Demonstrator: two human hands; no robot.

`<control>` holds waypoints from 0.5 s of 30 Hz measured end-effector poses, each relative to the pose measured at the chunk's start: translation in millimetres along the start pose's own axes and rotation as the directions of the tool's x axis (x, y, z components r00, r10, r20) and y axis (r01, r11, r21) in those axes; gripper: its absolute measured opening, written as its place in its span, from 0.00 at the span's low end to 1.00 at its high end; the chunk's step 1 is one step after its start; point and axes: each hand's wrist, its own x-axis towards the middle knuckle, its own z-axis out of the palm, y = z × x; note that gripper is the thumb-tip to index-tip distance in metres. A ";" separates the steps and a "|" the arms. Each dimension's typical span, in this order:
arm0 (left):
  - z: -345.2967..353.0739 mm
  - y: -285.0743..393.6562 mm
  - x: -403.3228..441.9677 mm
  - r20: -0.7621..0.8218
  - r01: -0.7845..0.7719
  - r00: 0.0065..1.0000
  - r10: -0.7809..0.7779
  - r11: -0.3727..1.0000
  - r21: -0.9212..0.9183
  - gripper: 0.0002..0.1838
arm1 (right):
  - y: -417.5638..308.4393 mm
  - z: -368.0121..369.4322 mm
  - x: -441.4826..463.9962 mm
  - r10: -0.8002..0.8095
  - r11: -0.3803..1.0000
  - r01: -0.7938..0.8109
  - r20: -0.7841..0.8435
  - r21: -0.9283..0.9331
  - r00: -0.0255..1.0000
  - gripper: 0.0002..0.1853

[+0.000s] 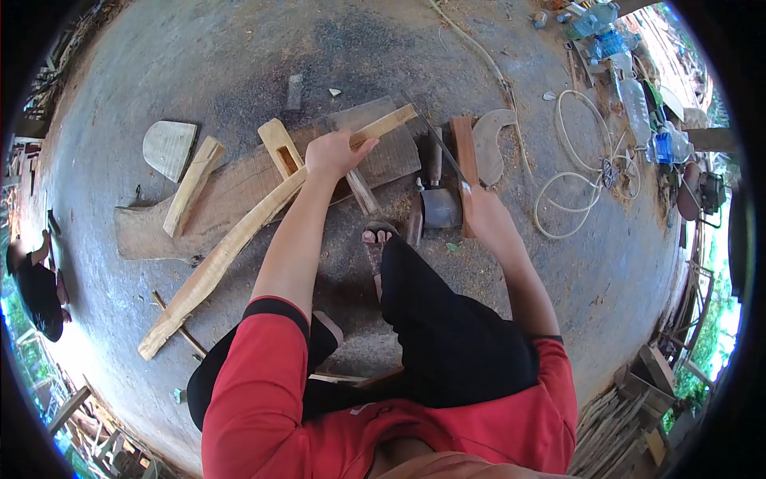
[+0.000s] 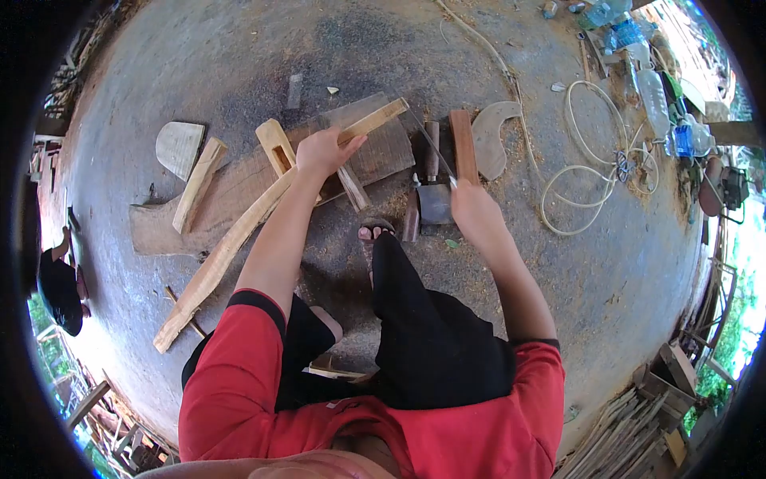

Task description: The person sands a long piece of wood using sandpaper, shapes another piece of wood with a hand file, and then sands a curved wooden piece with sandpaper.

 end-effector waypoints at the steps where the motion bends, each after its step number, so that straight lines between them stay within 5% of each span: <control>1: 1.4 -1.4 1.0 -0.001 0.000 1.000 0.000 1.000 0.000 0.38 | -6.6 3.4 16.8 -0.036 0.999 0.036 -0.022 0.015 0.999 0.13; 4: 5.9 -4.0 2.1 -0.039 -0.029 0.999 0.029 1.000 0.006 0.38 | -21.3 24.2 90.5 -0.248 0.968 0.251 -0.089 0.028 0.965 0.13; 9: 0.9 0.5 -0.5 -0.005 -0.009 1.000 0.010 1.000 0.022 0.38 | -42.4 32.8 120.5 -0.212 0.972 0.225 -0.167 0.065 0.963 0.12; 15: 5.3 -1.8 2.4 -0.052 -0.008 0.999 0.009 0.999 0.031 0.40 | 14.4 31.9 6.3 -0.068 0.997 0.070 -0.075 0.032 0.995 0.13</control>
